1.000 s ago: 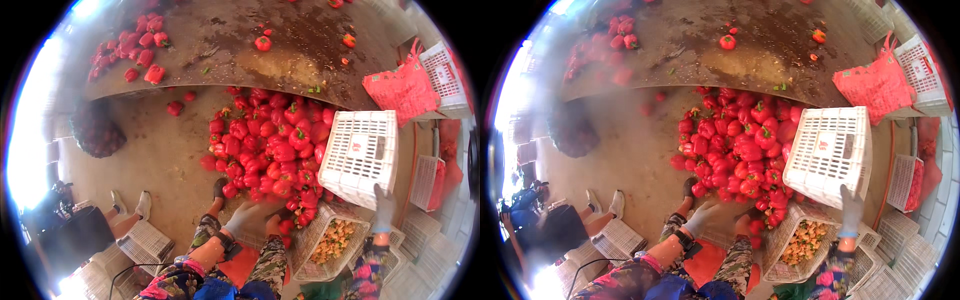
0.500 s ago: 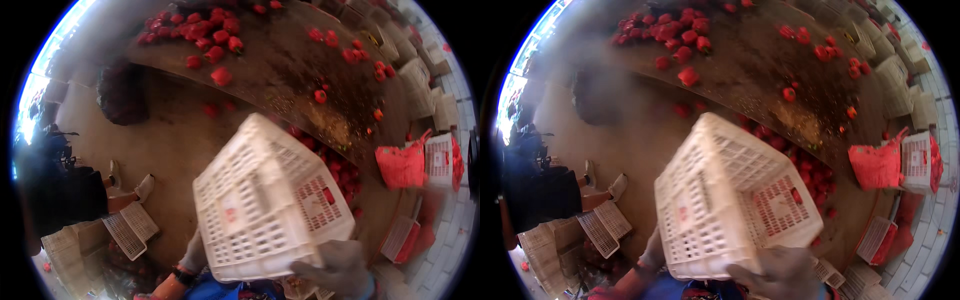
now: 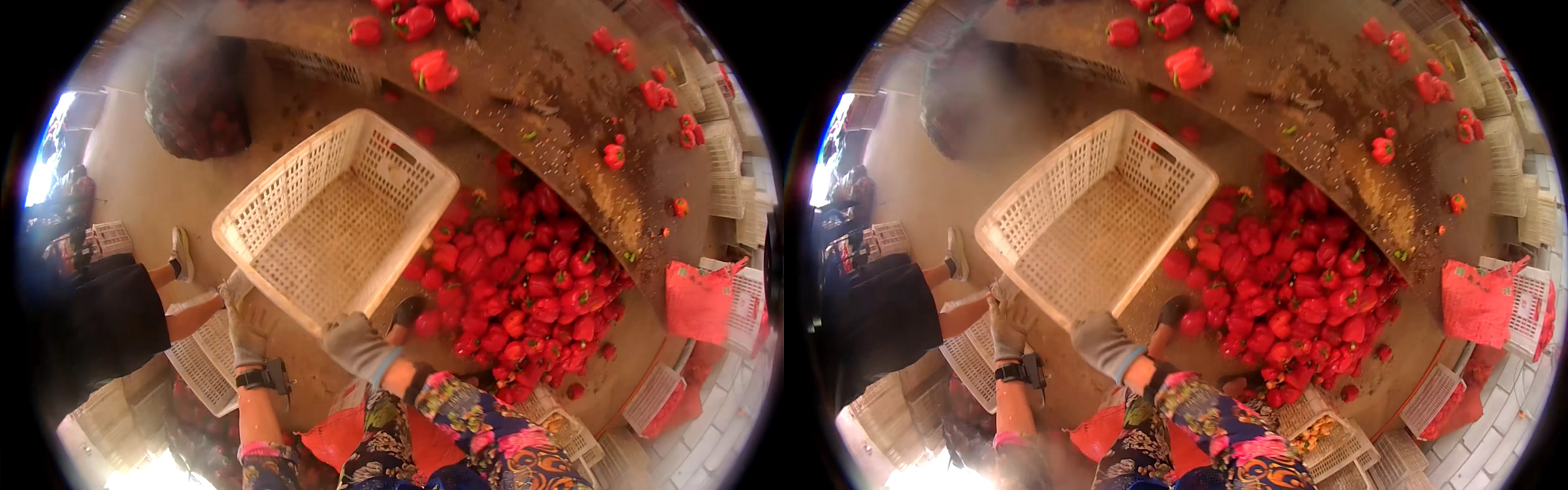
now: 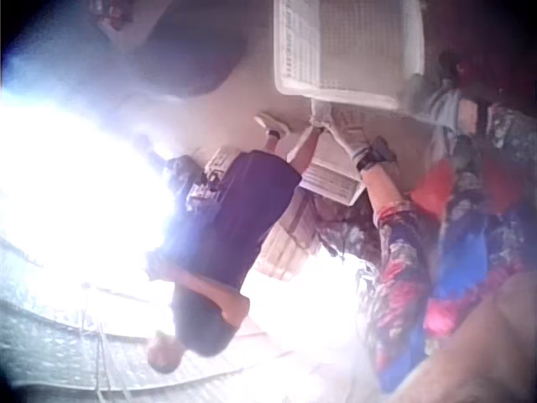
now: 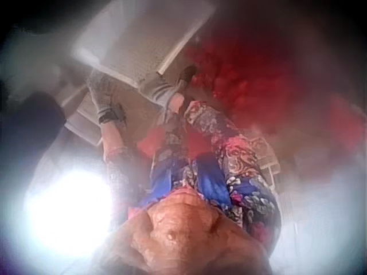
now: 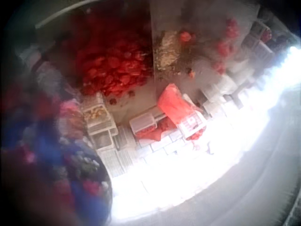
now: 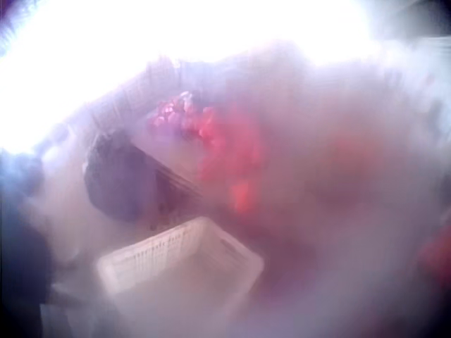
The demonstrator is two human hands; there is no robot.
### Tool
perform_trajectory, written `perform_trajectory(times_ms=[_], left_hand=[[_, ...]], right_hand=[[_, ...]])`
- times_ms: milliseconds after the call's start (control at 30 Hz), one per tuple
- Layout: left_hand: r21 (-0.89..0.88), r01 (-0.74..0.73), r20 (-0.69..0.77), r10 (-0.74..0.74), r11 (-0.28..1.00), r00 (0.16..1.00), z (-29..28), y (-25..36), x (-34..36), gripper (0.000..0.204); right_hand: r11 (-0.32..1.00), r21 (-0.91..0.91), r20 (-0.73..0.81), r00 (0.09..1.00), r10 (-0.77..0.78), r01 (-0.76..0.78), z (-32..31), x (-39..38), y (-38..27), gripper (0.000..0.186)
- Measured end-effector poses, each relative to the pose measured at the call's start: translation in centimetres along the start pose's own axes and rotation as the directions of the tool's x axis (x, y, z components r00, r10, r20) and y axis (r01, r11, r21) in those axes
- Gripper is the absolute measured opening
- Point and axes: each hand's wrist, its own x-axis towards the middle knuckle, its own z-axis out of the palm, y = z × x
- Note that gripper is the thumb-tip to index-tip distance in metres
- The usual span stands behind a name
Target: The person uses a knife to trim the stems and remove the cores from red bell peppers. They pick peppers from a large pile on the floor, cut them, and place the trimmed peppers into a white plastic basket. The person works continuously, processing the peppers one by one.
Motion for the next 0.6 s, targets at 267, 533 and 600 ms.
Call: perform_trajectory(times_ms=[267,533,600], left_hand=[[0.534,-0.145,0.553,0.215,-0.833,0.805,-0.2,13.0,1.2,0.059],[-0.321,0.002,0.716,-0.241,-0.947,0.656,-6.6,5.6,8.0,0.066],[-0.316,-0.113,0.577,-0.285,-0.942,0.765,-9.4,2.2,11.1,0.070]], right_hand=[[0.726,0.478,0.646,0.758,0.089,-0.493,2.6,1.2,1.0,0.037],[0.522,0.350,-0.130,0.512,0.849,-0.778,-10.1,2.3,32.0,0.049],[0.588,0.168,-0.402,0.489,0.774,-0.791,-11.3,4.2,39.6,0.058]])
